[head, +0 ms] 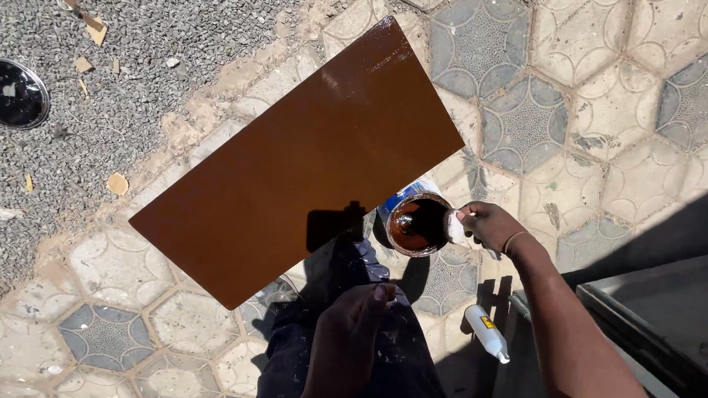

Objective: Applying brown stain to a flat wooden panel using a sponge applicator in an outdoor setting.

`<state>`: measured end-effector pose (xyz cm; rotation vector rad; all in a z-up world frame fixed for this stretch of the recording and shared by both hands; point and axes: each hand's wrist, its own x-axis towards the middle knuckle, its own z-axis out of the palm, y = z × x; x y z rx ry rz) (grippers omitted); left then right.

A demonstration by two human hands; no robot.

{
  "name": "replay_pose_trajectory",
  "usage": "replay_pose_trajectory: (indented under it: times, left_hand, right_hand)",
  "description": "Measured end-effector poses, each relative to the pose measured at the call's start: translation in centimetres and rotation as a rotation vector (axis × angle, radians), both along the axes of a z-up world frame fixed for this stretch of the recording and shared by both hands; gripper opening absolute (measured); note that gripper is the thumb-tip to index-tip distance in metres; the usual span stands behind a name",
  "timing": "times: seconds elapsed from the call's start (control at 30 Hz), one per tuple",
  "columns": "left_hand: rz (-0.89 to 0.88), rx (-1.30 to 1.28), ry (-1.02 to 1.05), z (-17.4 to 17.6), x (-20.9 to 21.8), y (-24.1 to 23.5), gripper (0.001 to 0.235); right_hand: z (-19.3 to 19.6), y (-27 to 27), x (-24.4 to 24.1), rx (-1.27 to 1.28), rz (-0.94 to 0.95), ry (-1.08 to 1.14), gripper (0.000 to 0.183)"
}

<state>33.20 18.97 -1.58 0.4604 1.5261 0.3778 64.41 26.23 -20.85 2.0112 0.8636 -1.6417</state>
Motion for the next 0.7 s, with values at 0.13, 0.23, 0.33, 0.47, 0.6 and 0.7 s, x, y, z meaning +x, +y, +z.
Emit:
replay_pose_trajectory:
  times: [0.13, 0.23, 0.33, 0.47, 0.6, 0.7]
  left_hand:
    - [-0.103, 0.085, 0.009, -2.4, -0.1, -3.6, 0.045]
    - [-0.226, 0.124, 0.073, -5.7, -0.1, -6.9, 0.068]
    - [-0.279, 0.116, 0.112, -9.1, -0.2, -9.3, 0.075]
    - [-0.287, 0.125, 0.153, -12.5, -0.8, -12.1, 0.077]
    - [-0.261, 0.149, 0.193, -14.6, -0.9, -13.0, 0.078]
    - [-0.264, 0.113, 0.15, -14.6, -0.7, -12.3, 0.077]
  right_hand:
    - [-7.1, -8.7, -2.5, 0.151, -0.262, -0.034, 0.024]
    - [-15.1, -13.3, -3.1, 0.291, -0.158, -0.135, 0.053]
    - [-20.4, -14.8, -4.1, 0.514, 0.036, -0.264, 0.037]
    - [-24.6, -14.8, -5.1, 0.529, 0.067, -0.421, 0.035]
    - [-28.7, -14.8, -4.1, 0.594, 0.148, -0.458, 0.031]
    - [-28.7, -14.1, -4.3, 0.539, 0.201, -0.471, 0.034]
